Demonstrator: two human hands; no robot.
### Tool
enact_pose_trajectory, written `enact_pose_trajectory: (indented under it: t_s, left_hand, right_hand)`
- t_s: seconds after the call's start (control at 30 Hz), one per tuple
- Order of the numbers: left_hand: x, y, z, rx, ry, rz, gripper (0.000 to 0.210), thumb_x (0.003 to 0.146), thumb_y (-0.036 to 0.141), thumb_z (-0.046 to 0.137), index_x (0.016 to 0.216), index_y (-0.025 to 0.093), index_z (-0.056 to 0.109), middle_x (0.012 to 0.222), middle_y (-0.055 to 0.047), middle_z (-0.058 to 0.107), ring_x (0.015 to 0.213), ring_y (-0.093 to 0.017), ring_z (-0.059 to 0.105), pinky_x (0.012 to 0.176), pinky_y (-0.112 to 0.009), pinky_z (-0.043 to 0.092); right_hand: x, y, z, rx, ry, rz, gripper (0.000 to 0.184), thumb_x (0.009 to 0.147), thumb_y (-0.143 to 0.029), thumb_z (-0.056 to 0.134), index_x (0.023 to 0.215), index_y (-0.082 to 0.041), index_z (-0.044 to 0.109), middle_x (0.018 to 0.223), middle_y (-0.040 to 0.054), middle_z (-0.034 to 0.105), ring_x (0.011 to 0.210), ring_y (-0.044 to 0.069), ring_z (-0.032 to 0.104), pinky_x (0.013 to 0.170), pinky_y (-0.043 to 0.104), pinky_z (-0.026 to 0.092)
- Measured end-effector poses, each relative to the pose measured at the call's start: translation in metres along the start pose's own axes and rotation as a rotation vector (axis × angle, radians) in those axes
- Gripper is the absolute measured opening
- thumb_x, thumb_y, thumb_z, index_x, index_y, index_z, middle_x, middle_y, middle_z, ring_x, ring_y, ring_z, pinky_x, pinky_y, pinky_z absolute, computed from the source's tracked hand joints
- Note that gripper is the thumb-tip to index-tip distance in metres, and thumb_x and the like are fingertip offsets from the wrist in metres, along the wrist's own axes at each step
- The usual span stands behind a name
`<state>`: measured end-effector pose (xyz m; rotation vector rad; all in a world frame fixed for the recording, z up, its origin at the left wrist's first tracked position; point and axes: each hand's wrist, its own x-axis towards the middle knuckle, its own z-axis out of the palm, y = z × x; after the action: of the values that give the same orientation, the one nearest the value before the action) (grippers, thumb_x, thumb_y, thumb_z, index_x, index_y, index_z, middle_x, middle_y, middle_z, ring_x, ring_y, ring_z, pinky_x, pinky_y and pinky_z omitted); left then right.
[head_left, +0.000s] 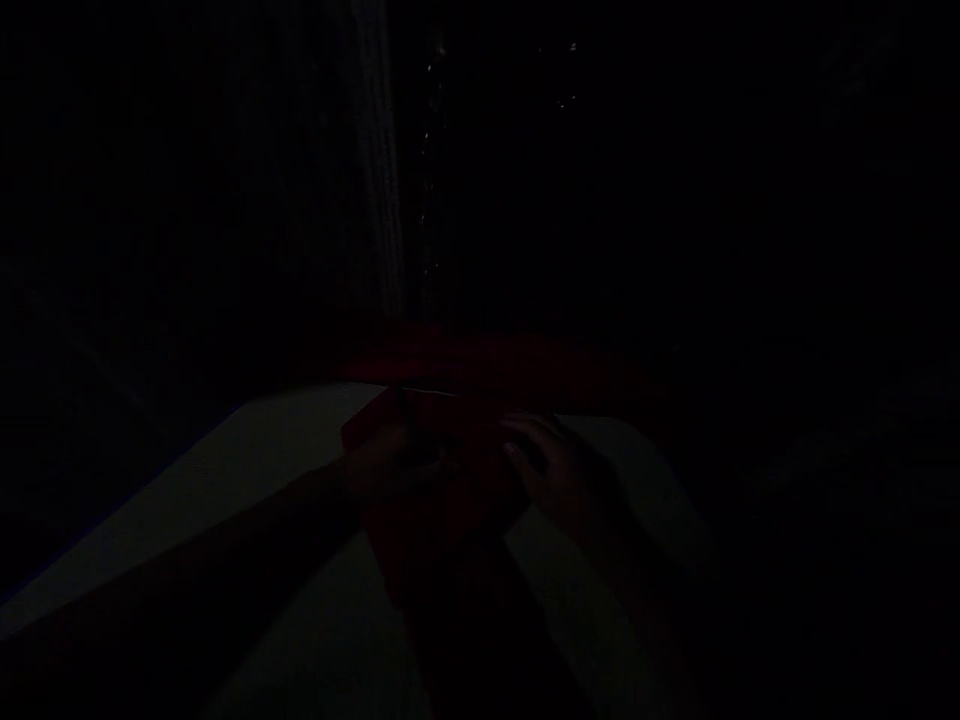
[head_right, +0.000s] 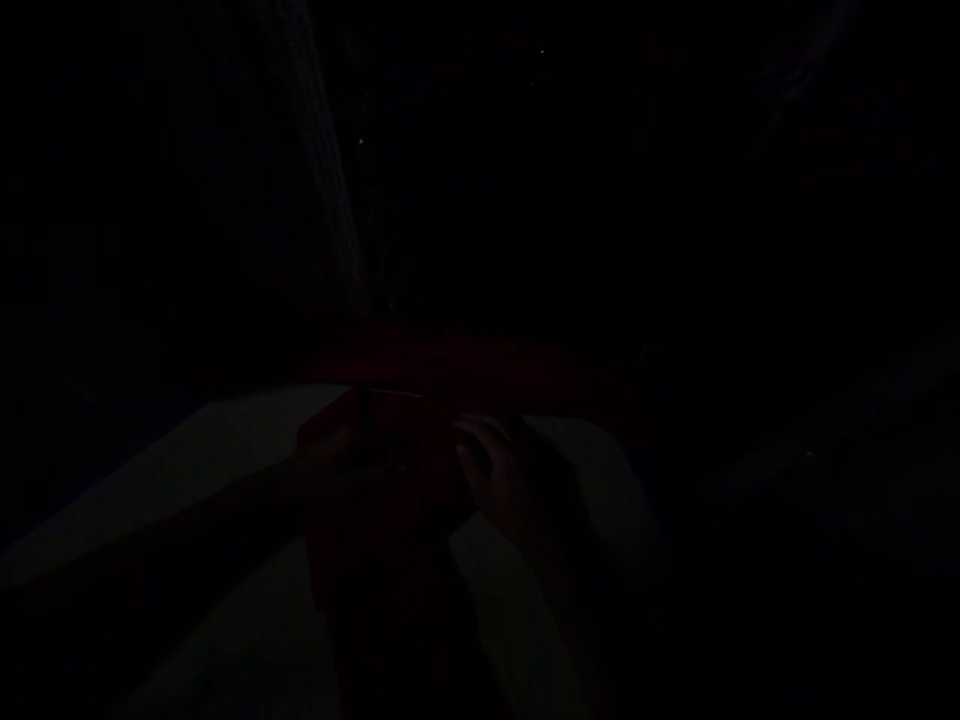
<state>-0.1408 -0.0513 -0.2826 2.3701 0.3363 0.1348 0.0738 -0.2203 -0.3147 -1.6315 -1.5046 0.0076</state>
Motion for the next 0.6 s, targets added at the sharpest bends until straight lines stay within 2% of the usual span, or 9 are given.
enact_pose_trajectory:
  t_s: [0.17,0.33,0.4,0.5,0.6]
  left_hand:
    - [0.017,0.01,-0.007,0.209,-0.104,-0.034,0.04,0.097,0.054,0.053,0.111,0.023,0.073,0.107,-0.006,0.079,0.094,-0.024,0.074,0.076,-0.03,0.05]
    - [0.028,0.015,-0.009,0.348,-0.177,0.058,0.033,0.099,0.044,0.05,0.112,0.023,0.071,0.113,-0.009,0.079,0.096,-0.026,0.075,0.073,-0.03,0.049]
    - [0.026,0.012,-0.005,0.364,-0.168,0.054,0.035,0.1,0.046,0.048,0.111,0.022,0.071,0.108,-0.01,0.079,0.091,-0.025,0.075,0.069,-0.029,0.047]
    - [0.021,0.007,0.0,0.296,-0.099,0.06,0.04,0.099,0.051,0.051,0.126,0.024,0.064,0.112,-0.008,0.078,0.092,-0.025,0.075,0.069,-0.029,0.048]
    - [0.021,0.005,-0.001,0.22,-0.055,0.081,0.046,0.097,0.051,0.055,0.136,0.026,0.058,0.119,-0.006,0.076,0.1,-0.025,0.074,0.076,-0.03,0.05]
  right_hand:
    - [-0.003,0.001,-0.005,-0.133,-0.012,-0.008,0.034,0.103,-0.037,0.053,0.133,-0.028,0.063,0.147,-0.0028,0.057,0.142,0.018,0.049,0.12,0.047,0.039]
    - [-0.008,0.007,-0.003,-0.222,-0.106,0.061,0.036,0.104,-0.039,0.051,0.139,-0.032,0.059,0.151,-0.0062,0.053,0.146,0.017,0.044,0.125,0.048,0.033]
    - [-0.009,0.009,-0.001,-0.196,-0.117,0.099,0.041,0.104,-0.039,0.051,0.144,-0.032,0.054,0.152,-0.0048,0.052,0.144,0.016,0.045,0.123,0.045,0.036]
    - [-0.009,0.012,0.001,-0.179,-0.066,0.141,0.05,0.101,-0.038,0.056,0.149,-0.03,0.047,0.151,0.0006,0.053,0.138,0.019,0.05,0.117,0.045,0.041]
    - [-0.008,0.012,0.002,-0.175,-0.022,0.086,0.041,0.099,-0.033,0.058,0.139,-0.025,0.054,0.144,0.005,0.056,0.133,0.02,0.053,0.114,0.043,0.043]
